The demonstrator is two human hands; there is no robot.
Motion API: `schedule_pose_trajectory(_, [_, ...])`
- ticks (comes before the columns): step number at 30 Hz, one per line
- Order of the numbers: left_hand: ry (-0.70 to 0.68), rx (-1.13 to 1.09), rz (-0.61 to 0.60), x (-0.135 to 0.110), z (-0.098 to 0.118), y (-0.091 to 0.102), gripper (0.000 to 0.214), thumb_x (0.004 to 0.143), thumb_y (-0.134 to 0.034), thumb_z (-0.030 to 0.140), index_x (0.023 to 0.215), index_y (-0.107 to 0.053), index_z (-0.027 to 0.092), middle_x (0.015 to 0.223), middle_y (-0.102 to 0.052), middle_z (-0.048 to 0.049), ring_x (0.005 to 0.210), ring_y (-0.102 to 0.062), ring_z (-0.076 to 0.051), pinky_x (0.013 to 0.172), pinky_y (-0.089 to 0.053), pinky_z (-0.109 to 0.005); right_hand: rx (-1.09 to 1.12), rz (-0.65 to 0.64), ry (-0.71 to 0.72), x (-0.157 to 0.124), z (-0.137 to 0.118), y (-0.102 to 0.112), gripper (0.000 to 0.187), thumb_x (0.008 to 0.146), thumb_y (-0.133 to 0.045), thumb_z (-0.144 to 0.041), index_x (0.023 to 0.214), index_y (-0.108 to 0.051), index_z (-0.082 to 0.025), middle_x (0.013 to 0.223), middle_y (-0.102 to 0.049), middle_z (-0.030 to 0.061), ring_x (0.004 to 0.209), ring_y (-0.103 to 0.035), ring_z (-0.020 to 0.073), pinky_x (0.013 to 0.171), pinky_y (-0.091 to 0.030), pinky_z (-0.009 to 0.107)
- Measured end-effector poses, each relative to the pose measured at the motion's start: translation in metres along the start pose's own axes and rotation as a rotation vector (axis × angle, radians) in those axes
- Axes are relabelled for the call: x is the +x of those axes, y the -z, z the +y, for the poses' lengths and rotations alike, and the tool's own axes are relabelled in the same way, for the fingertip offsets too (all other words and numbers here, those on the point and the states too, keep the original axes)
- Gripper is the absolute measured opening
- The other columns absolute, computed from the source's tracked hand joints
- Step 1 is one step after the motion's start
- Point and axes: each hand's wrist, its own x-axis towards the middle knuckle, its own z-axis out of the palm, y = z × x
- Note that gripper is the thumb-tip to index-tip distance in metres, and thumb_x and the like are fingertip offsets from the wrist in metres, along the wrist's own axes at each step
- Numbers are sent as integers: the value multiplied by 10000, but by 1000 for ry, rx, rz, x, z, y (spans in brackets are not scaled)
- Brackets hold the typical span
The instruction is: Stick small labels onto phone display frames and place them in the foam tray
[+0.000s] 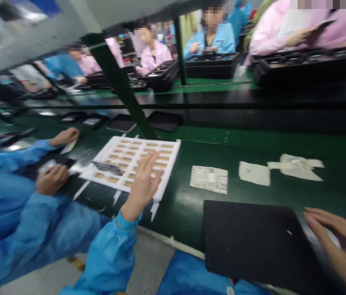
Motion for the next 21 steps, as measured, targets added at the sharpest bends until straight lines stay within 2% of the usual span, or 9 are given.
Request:
schedule_pose_trajectory(1, [-119,-65,-66,6,37,-14,564,987,-464,271,1508,-251,228,1507,-403,-111,1437,-321,-251,1190,-292,-446,35,22,-38,8,4,3,418,738,-584,-743,802,-697,-345,896,-725,82,846,-687,299,752,-553,450])
schedule_pose_trajectory(3, [-336,-121,-326,17,107,-37,607,978,-506,287,1521,-236,268,1576,-304,-102,1483,-210,-308,1193,-252,-536,90,130,-106,27,20,6,402,733,-643,-667,792,-692,-273,833,-708,101,765,-667,278,724,-535,436])
schedule_pose_trajectory(5, [-540,-195,-533,26,166,-57,630,962,-550,326,1518,-261,258,1593,-272,-111,1489,-181,-327,1189,-256,-551,101,208,-137,48,40,6,437,740,-635,-644,796,-683,-213,814,-696,112,705,-640,248,683,-522,409])
schedule_pose_trajectory(7, [-670,-251,-633,36,211,-82,597,963,-547,380,1495,-322,228,1586,-290,-116,1485,-202,-319,1193,-264,-531,66,259,-137,68,58,4,476,770,-583,-652,796,-670,-185,790,-683,108,680,-626,229,656,-517,388])
schedule_pose_trajectory(9, [-694,-247,-638,50,245,-113,566,964,-539,410,1461,-388,186,1563,-338,-126,1468,-251,-324,1190,-275,-523,46,259,-107,86,69,0,464,807,-553,-628,801,-666,-179,785,-675,95,678,-617,214,656,-516,373])
schedule_pose_trajectory(12, [-632,-208,-583,72,278,-164,588,956,-544,437,1440,-417,128,1535,-383,-144,1450,-286,-344,1183,-268,-549,46,205,-32,111,72,-12,395,849,-546,-558,807,-664,-184,807,-666,82,704,-608,203,689,-517,362])
schedule_pose_trajectory(15, [-555,-182,-514,86,294,-204,601,995,-453,434,1474,-352,85,1555,-334,-171,1469,-238,-339,1187,-230,-569,46,152,29,133,68,-27,310,875,-534,-466,818,-656,-187,842,-646,83,743,-597,205,730,-513,363])
schedule_pose_trajectory(18, [-521,-172,-478,88,298,-227,608,1008,-390,461,1479,-343,79,1554,-338,-168,1465,-257,-320,1186,-229,-571,31,103,49,149,66,-42,223,871,-519,-372,817,-645,-196,869,-629,88,808,-584,222,788,-496,374])
schedule_pose_trajectory(21, [-509,-177,-463,84,296,-238,578,1016,-353,454,1469,-367,93,1544,-367,-145,1450,-293,-305,1181,-231,-581,11,63,22,156,68,-54,157,826,-529,-311,762,-623,-204,841,-616,91,834,-559,246,849,-462,414])
